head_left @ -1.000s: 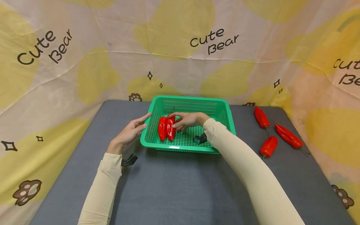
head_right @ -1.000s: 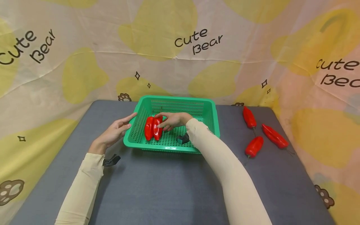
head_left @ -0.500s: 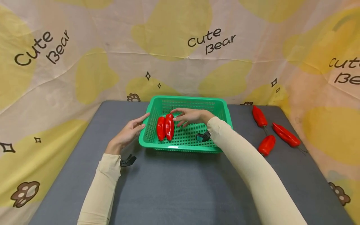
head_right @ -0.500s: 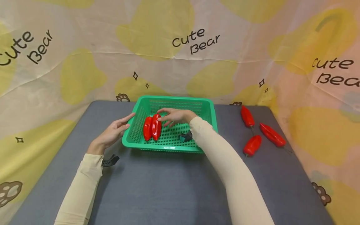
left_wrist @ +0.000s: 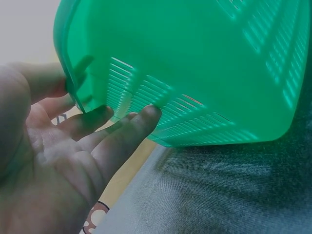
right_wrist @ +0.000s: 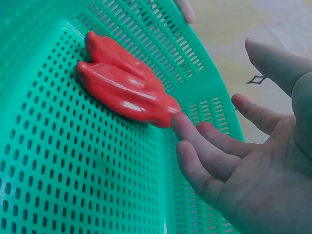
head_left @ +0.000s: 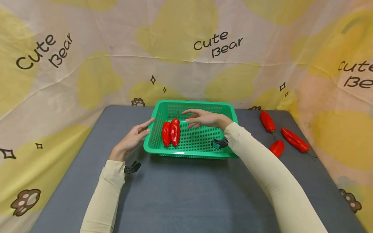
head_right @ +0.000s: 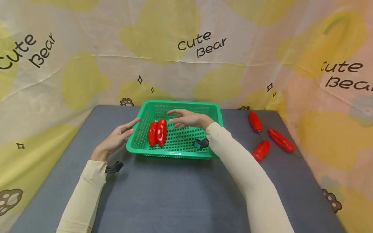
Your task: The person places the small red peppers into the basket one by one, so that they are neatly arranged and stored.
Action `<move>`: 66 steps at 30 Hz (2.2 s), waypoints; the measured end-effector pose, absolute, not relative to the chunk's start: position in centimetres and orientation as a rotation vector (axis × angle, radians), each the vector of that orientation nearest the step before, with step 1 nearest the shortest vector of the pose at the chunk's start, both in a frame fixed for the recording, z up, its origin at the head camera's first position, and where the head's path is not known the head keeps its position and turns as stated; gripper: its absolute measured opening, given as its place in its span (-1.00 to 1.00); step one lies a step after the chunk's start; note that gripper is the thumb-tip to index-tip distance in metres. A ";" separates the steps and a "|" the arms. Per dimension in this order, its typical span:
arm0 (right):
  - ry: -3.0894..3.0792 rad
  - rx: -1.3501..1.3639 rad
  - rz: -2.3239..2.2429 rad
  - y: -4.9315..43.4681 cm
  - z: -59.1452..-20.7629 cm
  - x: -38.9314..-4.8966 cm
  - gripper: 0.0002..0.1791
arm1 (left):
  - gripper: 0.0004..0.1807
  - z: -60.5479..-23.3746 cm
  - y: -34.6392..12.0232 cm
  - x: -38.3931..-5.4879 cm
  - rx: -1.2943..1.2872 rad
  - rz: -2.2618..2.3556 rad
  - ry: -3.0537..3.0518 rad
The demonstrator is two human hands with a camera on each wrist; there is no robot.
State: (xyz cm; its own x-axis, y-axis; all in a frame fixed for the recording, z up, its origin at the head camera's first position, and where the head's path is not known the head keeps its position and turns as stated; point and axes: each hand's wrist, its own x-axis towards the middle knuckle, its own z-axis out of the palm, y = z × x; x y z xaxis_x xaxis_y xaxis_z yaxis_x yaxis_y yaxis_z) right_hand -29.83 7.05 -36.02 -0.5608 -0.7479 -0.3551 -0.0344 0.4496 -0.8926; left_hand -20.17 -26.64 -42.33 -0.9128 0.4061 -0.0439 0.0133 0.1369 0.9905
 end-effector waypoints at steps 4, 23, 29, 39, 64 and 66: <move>1.936 -0.689 -1.169 7.6 -35.4 -29.1 -0.40 | -0.34 -42.4 -26.7 -20.2 0.406 1.836 2.123; 2.076 -0.772 -1.133 12.2 -32.8 -26.5 -0.41 | -0.35 -42.6 -26.6 -20.7 0.417 1.810 2.145; 2.111 -0.799 -1.151 14.9 -32.7 -26.1 -0.39 | -0.34 -42.6 -26.9 -20.5 0.406 1.807 2.162; 2.178 -0.762 -1.186 19.7 -32.6 -25.3 -0.37 | -0.34 -42.5 -26.9 -20.5 0.432 1.808 2.148; 2.275 -0.812 -1.268 26.7 -33.8 -22.0 -0.44 | -0.32 -42.5 -27.1 -20.7 0.439 1.815 2.138; 2.281 -0.819 -1.275 27.1 -34.1 -21.7 -0.45 | -0.32 -42.6 -27.1 -20.6 0.436 1.814 2.137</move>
